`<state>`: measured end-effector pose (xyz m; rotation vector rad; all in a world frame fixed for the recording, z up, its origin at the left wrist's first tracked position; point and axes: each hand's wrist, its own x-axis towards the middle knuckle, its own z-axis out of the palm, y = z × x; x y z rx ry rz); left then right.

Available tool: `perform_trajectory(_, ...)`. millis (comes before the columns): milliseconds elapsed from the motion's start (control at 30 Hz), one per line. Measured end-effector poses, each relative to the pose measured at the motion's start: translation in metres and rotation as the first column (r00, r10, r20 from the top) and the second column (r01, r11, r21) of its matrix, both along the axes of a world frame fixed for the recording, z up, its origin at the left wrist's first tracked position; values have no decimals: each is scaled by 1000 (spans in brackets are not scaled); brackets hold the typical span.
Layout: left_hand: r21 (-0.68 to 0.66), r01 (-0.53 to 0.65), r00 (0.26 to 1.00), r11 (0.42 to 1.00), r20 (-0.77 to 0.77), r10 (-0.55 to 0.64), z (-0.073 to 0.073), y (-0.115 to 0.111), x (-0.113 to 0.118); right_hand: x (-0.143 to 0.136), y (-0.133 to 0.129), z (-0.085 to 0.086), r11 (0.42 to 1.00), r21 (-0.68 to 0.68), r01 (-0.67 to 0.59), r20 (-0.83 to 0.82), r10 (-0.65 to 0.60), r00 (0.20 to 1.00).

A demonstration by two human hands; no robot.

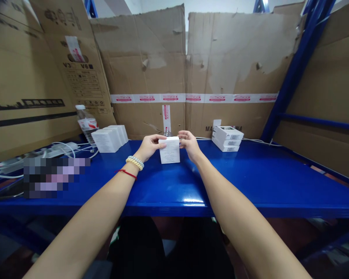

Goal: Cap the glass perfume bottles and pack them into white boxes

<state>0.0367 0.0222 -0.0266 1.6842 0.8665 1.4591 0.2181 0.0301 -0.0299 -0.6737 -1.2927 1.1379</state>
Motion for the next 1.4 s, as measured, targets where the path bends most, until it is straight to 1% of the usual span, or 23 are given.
perform_trajectory(67, 12, -38, 999, 999, 11, 37, 0, 1, -2, 2, -1, 0, 999, -30, -26, 87, 29, 996)
perform_trajectory(133, 2, -42, 999, 999, 8, 42, 1, 2, -5, 3, -3, 0, 998, -40, -40, 187, 47, 981)
perform_trajectory(200, 8, -49, 998, 999, -25, 49, 2, 3, -9, 1, -4, -2, 998, -22, -51, 270, 55, 961)
perform_trajectory(267, 65, -101, 991, 993, -85, 106, 4, 2, -12, -1, -4, -5, 997, 2, -76, 345, 70, 936)
perform_trajectory(333, 180, -170, 964, 969, -173, 202, 5, -2, -14, -3, -3, -11, 992, 6, -126, 449, 110, 887)
perform_trajectory(400, 300, -203, 916, 932, -278, 290, 5, -7, -12, -5, -1, -17, 987, 10, -163, 577, 128, 807)
perform_trajectory(467, 356, -241, 848, 903, -376, 375, 5, -12, -8, -7, -1, -22, 987, 55, -150, 682, 72, 728)
perform_trajectory(567, 311, -350, 730, 884, -501, 465, 4, -18, 1, -11, -3, -24, 982, 167, -92, 764, -70, 641)
perform_trajectory(600, 281, -378, 698, 882, -540, 471, 3, -19, 4, -12, -5, -23, 978, 195, -79, 778, -105, 620)
perform_trajectory(667, 221, -409, 659, 885, -600, 454, 3, -20, 8, -15, -7, -23, 970, 234, -63, 786, -151, 600)
perform_trajectory(733, 168, -423, 649, 891, -630, 427, 3, -20, 11, -18, -9, -23, 963, 259, -69, 781, -167, 603)
perform_trajectory(833, 124, -424, 654, 897, -643, 399, 5, -20, 12, -19, -12, -22, 958, 262, -116, 786, -142, 601)
perform_trajectory(933, 81, -445, 667, 892, -635, 390, 10, -19, 8, -18, -14, -21, 959, 229, -166, 817, -97, 569)
perform_trajectory(1000, 34, -479, 681, 877, -616, 395, 14, -18, 1, -17, -15, -20, 963, 205, -174, 837, -81, 541)
perform_trajectory(1067, 7, -527, 667, 850, -617, 418, 18, -18, -12, -17, -15, -19, 968, 189, -167, 855, -78, 513)
perform_trajectory(1100, 12, -557, 636, 830, -636, 436, 20, -19, -21, -17, -15, -19, 968, 186, -166, 863, -80, 499)
perform_trajectory(1167, 21, -627, 543, 778, -705, 457, 22, -21, -43, -18, -15, -19, 968, 181, -176, 878, -78, 473)
perform_trajectory(1267, 0, -742, 435, 670, -761, 481, 23, -27, -79, -20, -16, -19, 965, 177, -194, 893, -75, 443)
perform_trajectory(1333, 21, -805, 372, 592, -760, 533, 23, -30, -100, -21, -16, -19, 964, 176, -197, 899, -77, 430)
perform_trajectory(1400, 38, -866, 312, 498, -737, 599, 22, -32, -115, -21, -17, -19, 963, 182, -197, 901, -83, 425)
